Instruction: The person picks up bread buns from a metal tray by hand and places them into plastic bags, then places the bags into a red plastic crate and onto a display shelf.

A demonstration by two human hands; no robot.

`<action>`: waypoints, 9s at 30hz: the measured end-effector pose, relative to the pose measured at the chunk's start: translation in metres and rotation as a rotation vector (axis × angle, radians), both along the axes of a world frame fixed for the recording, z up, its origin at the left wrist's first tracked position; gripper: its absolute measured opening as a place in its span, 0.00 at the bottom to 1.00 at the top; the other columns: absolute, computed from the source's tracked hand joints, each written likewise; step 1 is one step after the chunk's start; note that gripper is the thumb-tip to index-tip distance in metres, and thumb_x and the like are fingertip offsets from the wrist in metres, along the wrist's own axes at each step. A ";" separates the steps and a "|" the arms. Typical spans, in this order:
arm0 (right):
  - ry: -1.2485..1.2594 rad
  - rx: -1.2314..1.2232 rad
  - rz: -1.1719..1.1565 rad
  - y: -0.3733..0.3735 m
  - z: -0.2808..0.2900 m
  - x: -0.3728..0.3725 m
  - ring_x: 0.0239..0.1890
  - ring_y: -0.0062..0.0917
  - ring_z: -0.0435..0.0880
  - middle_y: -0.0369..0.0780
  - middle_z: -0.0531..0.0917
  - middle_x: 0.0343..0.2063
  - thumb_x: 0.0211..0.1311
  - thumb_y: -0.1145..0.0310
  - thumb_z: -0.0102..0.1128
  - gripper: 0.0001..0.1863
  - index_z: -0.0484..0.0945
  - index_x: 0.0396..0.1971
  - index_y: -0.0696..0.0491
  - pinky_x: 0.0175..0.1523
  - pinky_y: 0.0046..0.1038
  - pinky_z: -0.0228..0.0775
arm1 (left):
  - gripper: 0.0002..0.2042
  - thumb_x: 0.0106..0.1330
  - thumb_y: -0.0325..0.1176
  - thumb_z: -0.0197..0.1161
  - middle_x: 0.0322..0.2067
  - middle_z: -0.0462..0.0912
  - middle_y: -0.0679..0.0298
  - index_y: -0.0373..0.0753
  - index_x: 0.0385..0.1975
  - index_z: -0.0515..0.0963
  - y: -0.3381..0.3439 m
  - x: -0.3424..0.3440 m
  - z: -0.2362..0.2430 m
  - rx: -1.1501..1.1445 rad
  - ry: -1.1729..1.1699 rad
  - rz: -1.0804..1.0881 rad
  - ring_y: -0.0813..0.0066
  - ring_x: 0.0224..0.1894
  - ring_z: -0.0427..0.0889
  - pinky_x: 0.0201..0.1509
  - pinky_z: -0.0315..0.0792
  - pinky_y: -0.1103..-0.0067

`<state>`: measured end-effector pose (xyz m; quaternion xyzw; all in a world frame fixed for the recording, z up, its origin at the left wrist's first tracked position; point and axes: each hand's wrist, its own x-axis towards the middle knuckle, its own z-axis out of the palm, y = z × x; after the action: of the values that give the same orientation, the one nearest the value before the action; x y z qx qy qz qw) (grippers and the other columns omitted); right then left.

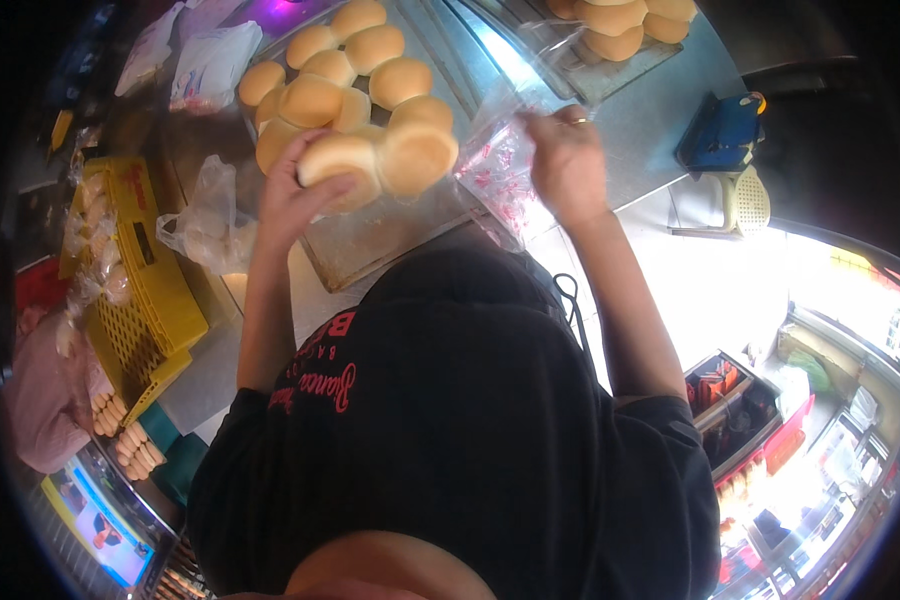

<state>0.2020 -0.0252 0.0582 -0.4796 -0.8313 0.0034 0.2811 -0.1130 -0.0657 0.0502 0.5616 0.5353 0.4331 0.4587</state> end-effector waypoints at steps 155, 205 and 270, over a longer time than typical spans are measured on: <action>1.356 -0.701 -0.164 0.020 0.089 0.029 0.17 0.18 0.75 0.45 0.82 0.32 0.48 0.86 0.44 0.26 0.73 0.51 0.67 0.25 0.19 0.69 | 0.40 0.42 0.29 0.75 0.62 0.63 0.54 0.49 0.60 0.66 0.078 0.162 0.023 0.651 0.402 -0.350 0.54 0.63 0.65 0.61 0.65 0.70; 0.530 -0.818 0.114 0.031 -0.003 0.046 0.46 0.30 0.79 0.40 0.81 0.42 0.42 0.64 0.77 0.33 0.74 0.50 0.56 0.50 0.31 0.71 | 0.14 0.48 0.36 0.74 0.18 0.75 0.67 0.38 0.23 0.73 0.112 0.200 0.027 0.424 0.031 -0.448 0.75 0.21 0.71 0.26 0.68 0.77; 0.822 -0.506 -0.672 0.013 0.046 0.167 0.28 0.24 0.82 0.41 0.84 0.29 0.59 0.52 0.63 0.25 0.77 0.43 0.61 0.30 0.30 0.73 | 0.34 0.43 0.41 0.76 0.53 0.72 0.58 0.46 0.52 0.67 0.096 0.256 0.069 1.299 0.270 -0.433 0.49 0.54 0.72 0.55 0.70 0.63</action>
<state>0.3694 -0.0117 0.1045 -0.7282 -0.4300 0.2980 0.4427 0.1428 0.0299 0.1191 0.8653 0.0961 0.4906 0.0354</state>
